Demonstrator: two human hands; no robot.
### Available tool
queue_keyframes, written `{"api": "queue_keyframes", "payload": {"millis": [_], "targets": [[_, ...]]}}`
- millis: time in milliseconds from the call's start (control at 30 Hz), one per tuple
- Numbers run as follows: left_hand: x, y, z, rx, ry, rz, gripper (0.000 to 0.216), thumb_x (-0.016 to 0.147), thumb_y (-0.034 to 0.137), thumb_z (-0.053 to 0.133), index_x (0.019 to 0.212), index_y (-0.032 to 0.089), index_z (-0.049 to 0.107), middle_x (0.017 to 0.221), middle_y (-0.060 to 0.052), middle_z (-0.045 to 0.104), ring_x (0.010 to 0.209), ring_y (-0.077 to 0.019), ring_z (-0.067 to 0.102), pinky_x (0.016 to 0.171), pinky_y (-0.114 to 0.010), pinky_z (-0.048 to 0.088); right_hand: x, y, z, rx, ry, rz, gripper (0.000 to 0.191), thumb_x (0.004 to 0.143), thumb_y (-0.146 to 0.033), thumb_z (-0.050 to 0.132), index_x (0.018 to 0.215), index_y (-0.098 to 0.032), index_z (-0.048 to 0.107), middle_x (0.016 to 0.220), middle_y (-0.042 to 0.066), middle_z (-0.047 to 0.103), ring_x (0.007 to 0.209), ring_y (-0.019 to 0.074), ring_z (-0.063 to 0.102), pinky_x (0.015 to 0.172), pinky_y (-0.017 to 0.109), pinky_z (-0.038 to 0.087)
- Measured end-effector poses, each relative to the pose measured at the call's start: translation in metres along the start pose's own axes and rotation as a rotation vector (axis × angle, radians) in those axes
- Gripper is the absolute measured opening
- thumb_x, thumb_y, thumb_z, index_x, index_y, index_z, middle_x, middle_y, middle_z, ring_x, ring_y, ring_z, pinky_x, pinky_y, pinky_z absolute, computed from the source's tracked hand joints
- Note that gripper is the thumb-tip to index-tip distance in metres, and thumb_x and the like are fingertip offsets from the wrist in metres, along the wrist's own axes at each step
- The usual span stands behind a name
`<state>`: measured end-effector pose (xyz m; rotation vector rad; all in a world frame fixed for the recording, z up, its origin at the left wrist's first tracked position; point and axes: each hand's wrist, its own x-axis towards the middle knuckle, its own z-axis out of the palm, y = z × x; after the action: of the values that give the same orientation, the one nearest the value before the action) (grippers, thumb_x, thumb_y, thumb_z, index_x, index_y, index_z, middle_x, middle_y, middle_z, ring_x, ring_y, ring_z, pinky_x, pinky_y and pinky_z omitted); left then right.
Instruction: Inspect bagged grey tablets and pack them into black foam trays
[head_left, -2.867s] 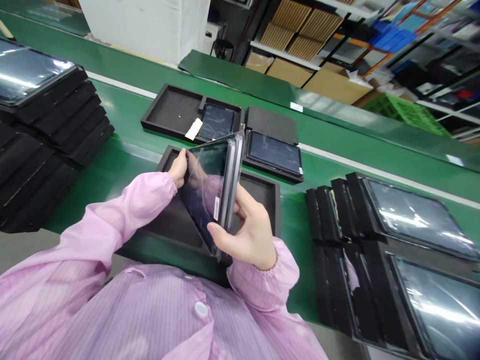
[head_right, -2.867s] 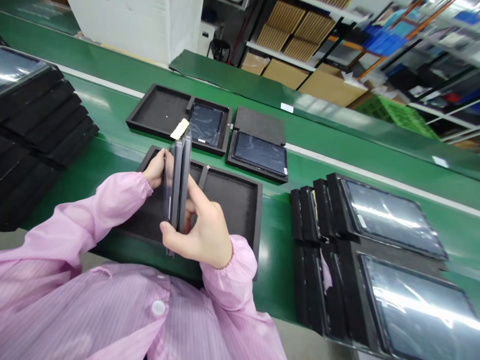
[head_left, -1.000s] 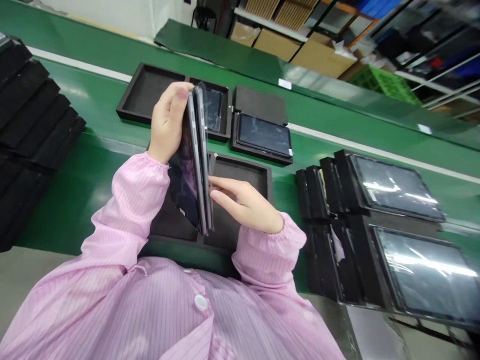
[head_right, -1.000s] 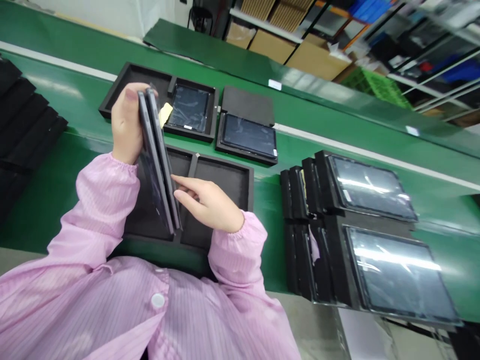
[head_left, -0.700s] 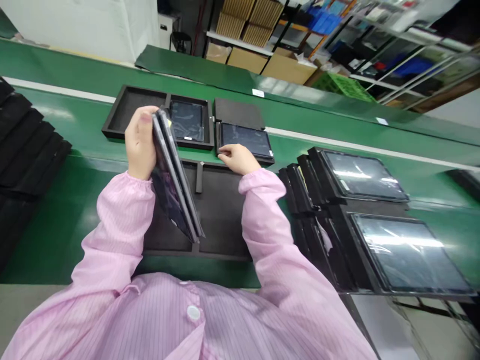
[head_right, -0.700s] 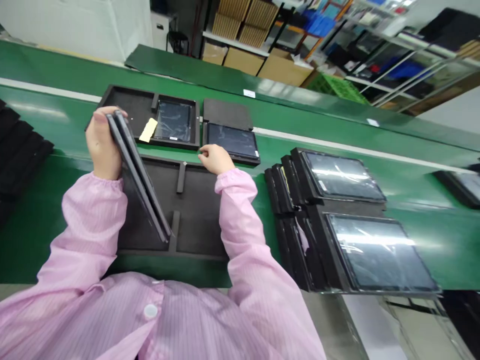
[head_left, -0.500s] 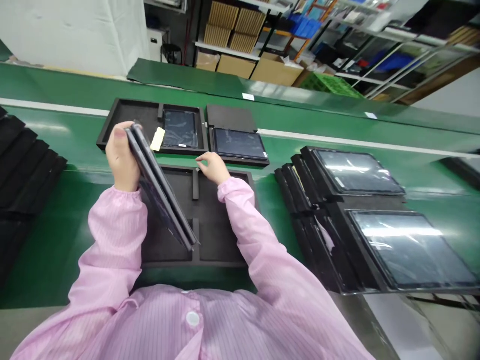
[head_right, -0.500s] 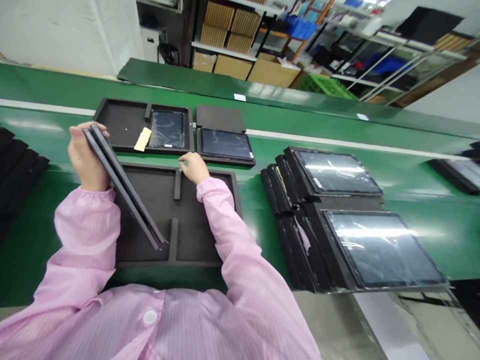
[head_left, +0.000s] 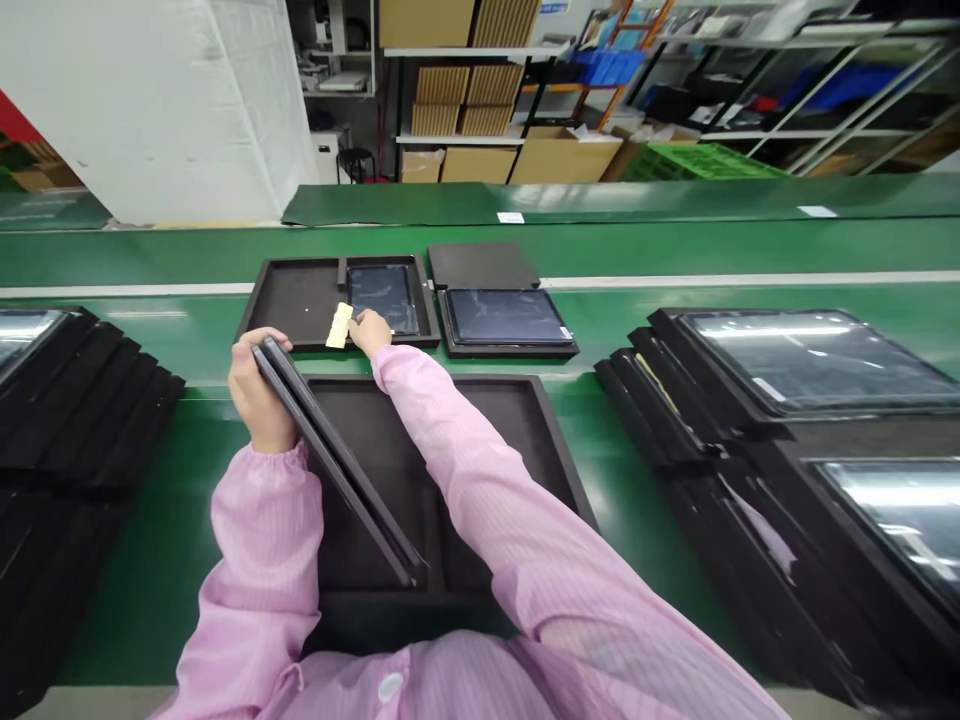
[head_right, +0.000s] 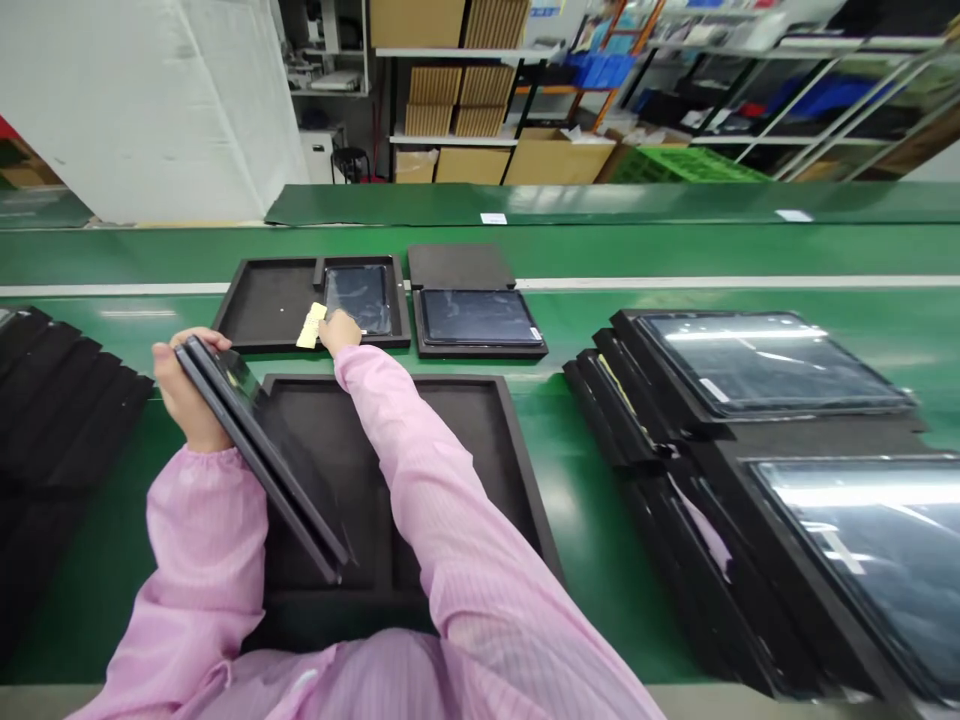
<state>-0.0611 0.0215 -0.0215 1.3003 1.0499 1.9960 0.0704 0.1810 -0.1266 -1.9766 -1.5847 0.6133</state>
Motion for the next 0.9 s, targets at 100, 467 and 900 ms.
{"api": "queue_keyframes", "payload": {"millis": [100, 467, 900], "targets": [[-0.002, 0.002, -0.002, 0.031, -0.024, 0.005, 0.047, 0.093, 0.056, 0.039, 0.076, 0.018, 0.062, 0.073, -0.003, 0.057, 0.067, -0.0153, 0.049, 0.071, -0.031, 0.04, 0.0, -0.003, 0.009, 0.049, 0.001, 0.018, 0.035, 0.096, -0.039, 0.06, 0.123, -0.016, 0.06, 0.123, 0.009, 0.063, 0.108, 0.0232, 0.064, 0.093, 0.046, 0.054], [-0.001, 0.004, -0.002, 0.066, 0.003, -0.012, 0.047, 0.095, 0.053, 0.036, 0.077, 0.017, 0.061, 0.072, -0.003, 0.056, 0.063, -0.0139, 0.044, 0.064, -0.029, 0.037, 0.009, 0.014, 0.009, 0.196, -0.133, -0.23, 0.031, 0.097, -0.034, 0.06, 0.121, -0.016, 0.061, 0.122, 0.009, 0.063, 0.105, 0.0217, 0.065, 0.089, 0.043, 0.056], [0.0, -0.001, -0.004, 0.029, 0.018, -0.013, 0.05, 0.093, 0.06, 0.039, 0.075, 0.019, 0.061, 0.071, -0.003, 0.055, 0.065, -0.0151, 0.046, 0.069, -0.031, 0.04, -0.007, 0.018, 0.007, 0.06, -0.152, -0.347, 0.026, 0.095, -0.034, 0.063, 0.114, -0.015, 0.064, 0.118, 0.008, 0.065, 0.108, 0.0227, 0.064, 0.095, 0.046, 0.053]]}}
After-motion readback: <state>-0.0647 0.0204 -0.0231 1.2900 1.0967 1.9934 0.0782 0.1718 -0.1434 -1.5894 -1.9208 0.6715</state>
